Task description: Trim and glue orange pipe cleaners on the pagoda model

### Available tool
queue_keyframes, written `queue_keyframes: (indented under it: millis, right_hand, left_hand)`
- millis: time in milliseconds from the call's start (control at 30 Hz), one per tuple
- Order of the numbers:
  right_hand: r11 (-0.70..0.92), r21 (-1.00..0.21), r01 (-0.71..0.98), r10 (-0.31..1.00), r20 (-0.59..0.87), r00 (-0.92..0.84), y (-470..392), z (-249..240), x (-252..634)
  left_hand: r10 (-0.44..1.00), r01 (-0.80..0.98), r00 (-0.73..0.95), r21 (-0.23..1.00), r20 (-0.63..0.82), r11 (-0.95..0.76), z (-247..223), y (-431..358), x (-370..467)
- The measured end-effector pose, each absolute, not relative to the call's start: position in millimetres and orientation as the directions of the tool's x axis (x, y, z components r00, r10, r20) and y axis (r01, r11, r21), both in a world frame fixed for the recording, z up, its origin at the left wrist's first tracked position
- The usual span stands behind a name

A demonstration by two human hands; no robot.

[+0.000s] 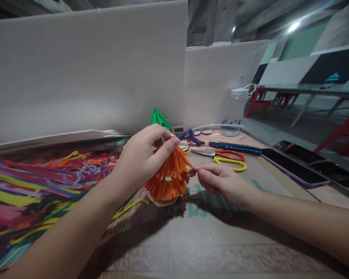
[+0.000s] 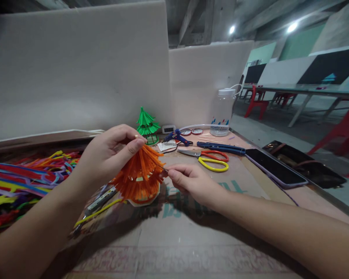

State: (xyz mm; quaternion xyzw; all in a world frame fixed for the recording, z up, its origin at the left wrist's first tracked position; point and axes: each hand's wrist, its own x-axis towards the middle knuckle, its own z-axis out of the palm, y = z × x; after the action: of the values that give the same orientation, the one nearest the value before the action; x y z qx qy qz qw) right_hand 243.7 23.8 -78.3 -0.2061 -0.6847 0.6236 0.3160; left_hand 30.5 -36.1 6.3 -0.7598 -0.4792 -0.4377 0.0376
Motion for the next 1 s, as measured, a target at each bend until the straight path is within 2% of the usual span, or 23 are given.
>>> queue_keyframes:
  millis: [333, 733, 1000]
  right_hand:
    - [0.164, -0.985, -0.051, 0.656, 0.148, -0.74, 22.2, -78.3, 244.3]
    - [0.162, -0.983, -0.091, 0.681, 0.178, -0.711, 23.2, -78.2, 244.0]
    - [0.136, -0.988, -0.071, 0.673, 0.144, -0.725, 20.8, -76.5, 243.8]
  left_hand:
    - [0.703, 0.766, 0.147, 0.37, 0.696, -0.526, 6.3, -35.1, 30.3]
    - [0.707, 0.772, 0.145, 0.367, 0.692, -0.518, 6.5, -36.0, 29.4]
    - [0.71, 0.768, 0.144, 0.374, 0.69, -0.519, 5.9, -35.5, 28.7]
